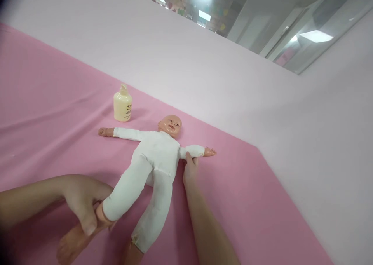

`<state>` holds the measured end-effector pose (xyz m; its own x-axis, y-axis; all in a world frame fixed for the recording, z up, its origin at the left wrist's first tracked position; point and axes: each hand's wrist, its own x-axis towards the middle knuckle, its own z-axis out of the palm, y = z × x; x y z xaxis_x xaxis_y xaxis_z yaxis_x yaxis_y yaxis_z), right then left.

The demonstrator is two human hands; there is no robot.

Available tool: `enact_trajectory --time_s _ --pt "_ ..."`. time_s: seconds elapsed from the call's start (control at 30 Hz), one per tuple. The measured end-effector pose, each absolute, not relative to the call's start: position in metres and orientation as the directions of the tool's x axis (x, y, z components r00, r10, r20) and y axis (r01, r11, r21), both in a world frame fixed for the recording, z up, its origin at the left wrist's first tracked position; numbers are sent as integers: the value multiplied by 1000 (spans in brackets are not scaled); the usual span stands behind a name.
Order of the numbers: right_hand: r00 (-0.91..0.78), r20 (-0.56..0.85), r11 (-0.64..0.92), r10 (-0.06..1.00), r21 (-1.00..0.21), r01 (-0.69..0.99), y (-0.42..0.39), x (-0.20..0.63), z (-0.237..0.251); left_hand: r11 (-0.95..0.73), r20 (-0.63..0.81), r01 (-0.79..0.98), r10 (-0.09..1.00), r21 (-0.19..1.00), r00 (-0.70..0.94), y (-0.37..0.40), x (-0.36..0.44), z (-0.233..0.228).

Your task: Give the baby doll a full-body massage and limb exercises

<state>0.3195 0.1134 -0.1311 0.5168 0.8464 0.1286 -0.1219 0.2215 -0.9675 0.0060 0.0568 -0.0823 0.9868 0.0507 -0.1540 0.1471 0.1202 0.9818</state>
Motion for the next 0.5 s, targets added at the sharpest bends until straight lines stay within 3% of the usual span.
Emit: enact_trajectory --time_s 0.1,0.3,0.5 --pt "480 168 198 861 -980 -11 107 319 -128 233 -64 35 117 972 991 59 5 -87" --pt "320 332 253 887 -931 264 98 316 -118 401 -102 -67 384 913 918 72 13 -105" --pt "-56 514 424 856 -636 645 96 318 -112 425 -127 -101 475 900 871 77 24 -119"
